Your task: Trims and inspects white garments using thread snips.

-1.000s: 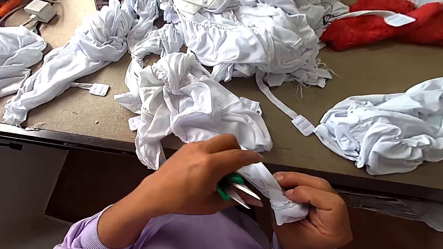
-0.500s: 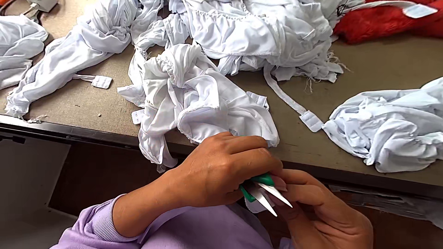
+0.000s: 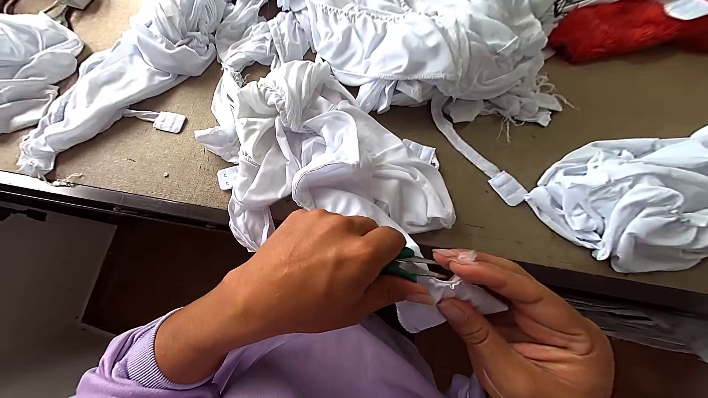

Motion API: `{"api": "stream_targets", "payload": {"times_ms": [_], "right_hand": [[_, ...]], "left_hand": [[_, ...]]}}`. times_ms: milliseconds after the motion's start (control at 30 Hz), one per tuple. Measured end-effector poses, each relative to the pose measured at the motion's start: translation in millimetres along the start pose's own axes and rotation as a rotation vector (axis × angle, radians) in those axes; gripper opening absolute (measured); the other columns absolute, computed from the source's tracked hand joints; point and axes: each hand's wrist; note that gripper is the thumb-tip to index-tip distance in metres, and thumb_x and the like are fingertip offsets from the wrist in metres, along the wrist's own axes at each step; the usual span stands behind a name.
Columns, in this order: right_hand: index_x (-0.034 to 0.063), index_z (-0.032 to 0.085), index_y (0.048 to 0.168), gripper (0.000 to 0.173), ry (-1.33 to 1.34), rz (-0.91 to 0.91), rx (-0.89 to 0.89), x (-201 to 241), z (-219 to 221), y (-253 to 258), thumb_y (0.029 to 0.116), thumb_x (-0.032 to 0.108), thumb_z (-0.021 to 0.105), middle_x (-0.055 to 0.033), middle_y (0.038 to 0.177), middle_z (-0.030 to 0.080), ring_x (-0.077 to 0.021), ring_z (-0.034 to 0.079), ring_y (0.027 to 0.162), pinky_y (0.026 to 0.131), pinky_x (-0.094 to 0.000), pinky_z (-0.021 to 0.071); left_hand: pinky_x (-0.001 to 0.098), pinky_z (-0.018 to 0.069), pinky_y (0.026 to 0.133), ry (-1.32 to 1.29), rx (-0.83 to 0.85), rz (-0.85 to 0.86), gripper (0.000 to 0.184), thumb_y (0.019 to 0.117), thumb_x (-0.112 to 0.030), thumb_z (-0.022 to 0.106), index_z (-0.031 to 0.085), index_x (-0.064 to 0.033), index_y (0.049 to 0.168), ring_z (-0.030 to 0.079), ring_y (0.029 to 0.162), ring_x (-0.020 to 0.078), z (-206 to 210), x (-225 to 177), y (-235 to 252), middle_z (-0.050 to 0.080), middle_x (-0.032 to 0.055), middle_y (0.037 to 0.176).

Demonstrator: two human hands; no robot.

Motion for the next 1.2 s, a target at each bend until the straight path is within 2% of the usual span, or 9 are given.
{"api": "stream_targets", "payload": {"times_ms": [333, 667, 767, 867, 900, 967, 1067, 1133, 1200], "right_hand": [[0.0189, 0.071, 0.126, 0.032, 0.052, 0.033, 0.034, 1, -2, -1, 0.0939, 0.016, 0.074, 0.0046, 0.125, 0.07, -0.0102, 0.068, 0.112, 0.093, -0.0217, 0.0588], [0.0195, 0.07, 0.129, 0.036, 0.007, 0.021, 0.019, 1, -1, -3, 0.0941, 0.016, 0.074, 0.0044, 0.129, 0.068, -0.011, 0.066, 0.116, 0.096, -0.0223, 0.0577], [0.0244, 0.066, 0.135, 0.041, -0.134, 0.07, 0.015, 8, -18, -12, 0.0948, 0.022, 0.074, 0.0119, 0.134, 0.064, -0.0031, 0.068, 0.107, 0.089, -0.0182, 0.0588], [0.0245, 0.062, 0.141, 0.047, -0.239, 0.081, -0.001, 14, -48, -26, 0.0959, 0.016, 0.071, 0.0193, 0.139, 0.06, 0.0044, 0.066, 0.106, 0.091, -0.0164, 0.0573], [0.0202, 0.062, 0.141, 0.047, -0.262, 0.065, -0.037, 14, -60, -31, 0.0953, 0.011, 0.071, 0.0183, 0.14, 0.059, 0.0033, 0.064, 0.112, 0.096, -0.0188, 0.056], [0.0092, 0.061, 0.137, 0.045, -0.224, 0.079, -0.144, 18, -78, -37, 0.0936, 0.003, 0.068, 0.0138, 0.139, 0.061, -0.0028, 0.063, 0.121, 0.103, -0.0253, 0.0535], [0.0118, 0.061, 0.135, 0.037, -0.028, 0.199, -0.27, 21, -96, -37, 0.0997, 0.002, 0.057, 0.0116, 0.137, 0.065, -0.0052, 0.059, 0.128, 0.11, -0.0252, 0.0474], [0.0181, 0.06, 0.137, 0.038, 0.13, 0.298, -0.384, 18, -92, -36, 0.1042, 0.005, 0.046, 0.0122, 0.133, 0.066, -0.0013, 0.064, 0.117, 0.097, -0.0198, 0.0546], [0.0175, 0.064, 0.136, 0.035, 0.312, 0.303, -0.495, 14, -77, -30, 0.1038, 0.011, 0.052, 0.0062, 0.126, 0.07, -0.0045, 0.068, 0.107, 0.088, -0.0229, 0.0593]], "left_hand": [[0.0252, 0.0439, 0.052, -0.265, 0.028, 0.036, 0.027, 0.0978, -0.036, 0.064, 0.073, -0.011, 0.092, 0.058, 0.062, 0.0043, 19, 2, 11, 0.062, -0.0064, 0.07], [0.0251, 0.0418, 0.051, -0.318, -0.047, 0.106, 0.026, 0.097, -0.034, 0.066, 0.073, -0.01, 0.088, 0.056, 0.059, 0.0046, 24, 3, 7, 0.06, -0.0062, 0.067], [0.0234, 0.0477, 0.062, -0.395, -0.144, 0.134, 0.029, 0.0987, -0.03, 0.064, 0.072, -0.0032, 0.092, 0.058, 0.069, 0.0046, 4, 14, -5, 0.064, -0.0015, 0.074], [0.0226, 0.0544, 0.074, -0.059, -0.373, -0.102, 0.035, 0.102, -0.031, 0.061, 0.071, 0.0016, 0.108, 0.063, 0.081, 0.0048, -34, 56, -32, 0.07, 0.0055, 0.09], [0.0291, 0.054, 0.075, 0.116, -0.421, -0.227, 0.038, 0.1028, -0.033, 0.06, 0.069, 0.0023, 0.113, 0.064, 0.082, 0.0112, -45, 73, -40, 0.07, 0.0101, 0.094], [0.053, 0.0533, 0.082, 0.34, -0.424, -0.478, 0.044, 0.1029, -0.036, 0.059, 0.067, 0.0052, 0.116, 0.068, 0.092, 0.0346, -59, 105, -54, 0.07, 0.0231, 0.102], [0.0679, 0.0469, 0.091, 0.425, -0.315, -0.665, 0.047, 0.1026, -0.037, 0.06, 0.064, 0.0077, 0.117, 0.063, 0.105, 0.05, -64, 127, -65, 0.065, 0.031, 0.109], [0.0714, 0.0436, 0.095, 0.409, -0.269, -0.662, 0.048, 0.1032, -0.036, 0.059, 0.061, 0.0087, 0.122, 0.06, 0.112, 0.0545, -59, 128, -62, 0.063, 0.0347, 0.115], [0.0752, 0.0394, 0.099, 0.389, -0.252, -0.648, 0.05, 0.1038, -0.034, 0.057, 0.057, 0.0093, 0.128, 0.055, 0.119, 0.0591, -52, 129, -59, 0.059, 0.0383, 0.123]]}}
Point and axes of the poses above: each hand's wrist, its own y-axis towards the middle knuckle, its own z-axis out of the palm, x = y × z
